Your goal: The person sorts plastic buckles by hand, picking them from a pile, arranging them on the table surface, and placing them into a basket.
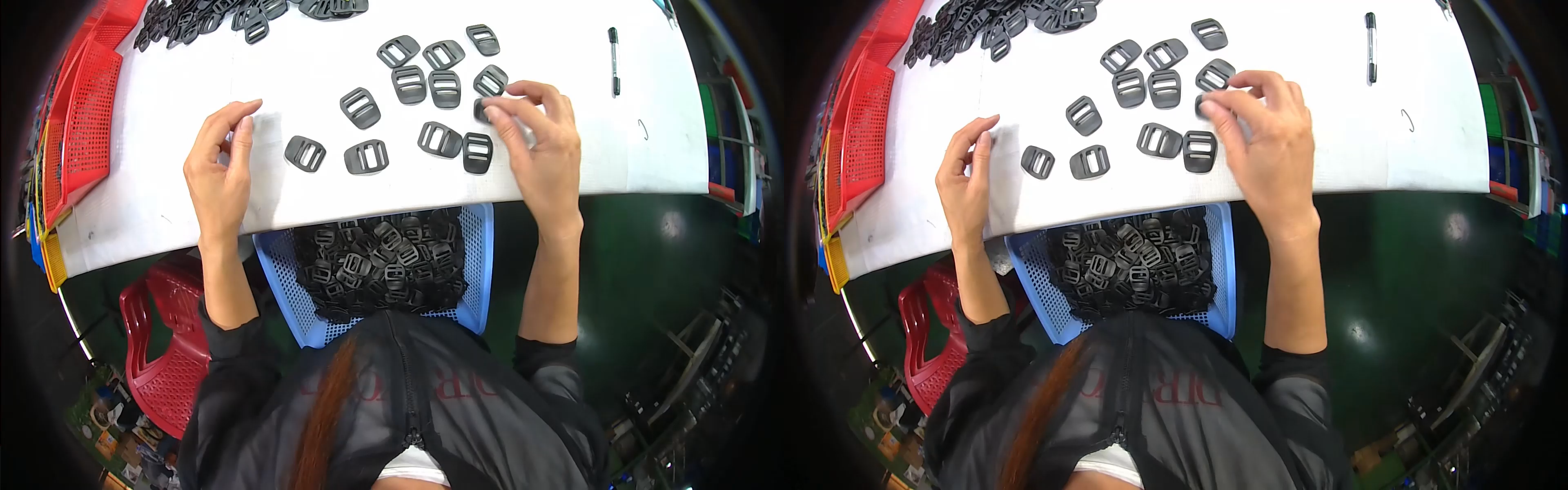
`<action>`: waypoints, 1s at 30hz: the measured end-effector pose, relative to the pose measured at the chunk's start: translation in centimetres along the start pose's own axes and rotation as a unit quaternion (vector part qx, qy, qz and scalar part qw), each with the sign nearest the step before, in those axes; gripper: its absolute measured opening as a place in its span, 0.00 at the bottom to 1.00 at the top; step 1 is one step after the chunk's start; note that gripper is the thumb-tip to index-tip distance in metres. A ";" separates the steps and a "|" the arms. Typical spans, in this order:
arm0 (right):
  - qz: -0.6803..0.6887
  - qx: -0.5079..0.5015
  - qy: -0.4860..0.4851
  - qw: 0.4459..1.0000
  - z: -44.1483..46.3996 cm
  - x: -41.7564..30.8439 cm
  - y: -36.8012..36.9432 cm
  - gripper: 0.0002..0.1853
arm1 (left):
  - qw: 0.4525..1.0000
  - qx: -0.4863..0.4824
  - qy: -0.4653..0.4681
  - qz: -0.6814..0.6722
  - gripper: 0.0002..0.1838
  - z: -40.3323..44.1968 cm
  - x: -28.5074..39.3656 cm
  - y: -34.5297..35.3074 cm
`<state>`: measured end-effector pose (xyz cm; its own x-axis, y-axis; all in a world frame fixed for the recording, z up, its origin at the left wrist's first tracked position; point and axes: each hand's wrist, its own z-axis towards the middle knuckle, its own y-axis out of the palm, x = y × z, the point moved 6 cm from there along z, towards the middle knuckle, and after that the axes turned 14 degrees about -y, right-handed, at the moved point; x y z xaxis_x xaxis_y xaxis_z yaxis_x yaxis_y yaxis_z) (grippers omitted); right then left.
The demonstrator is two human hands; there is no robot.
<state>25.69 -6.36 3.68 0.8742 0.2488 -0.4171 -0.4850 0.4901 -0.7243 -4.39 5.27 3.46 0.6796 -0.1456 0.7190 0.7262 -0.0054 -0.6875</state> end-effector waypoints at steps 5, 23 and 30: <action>-0.052 0.028 0.015 0.998 -0.8 -1.6 -0.3 0.06 | 0.999 0.019 0.007 -0.039 0.10 -1.6 -0.4 -0.2; -0.030 -0.114 -0.057 0.991 2.5 3.7 5.0 0.33 | 0.965 -0.126 0.228 0.018 0.26 1.4 5.2 8.5; -0.010 -0.096 -0.070 0.993 -0.3 -3.0 6.1 0.34 | 0.947 -0.192 0.252 0.043 0.24 0.4 5.7 11.2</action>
<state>20.12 -4.34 0.32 0.8718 0.3613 -0.3309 -0.4519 0.3319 -0.8280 7.65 4.77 -0.08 0.5276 -0.6160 0.5850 0.5135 -0.3174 -0.7972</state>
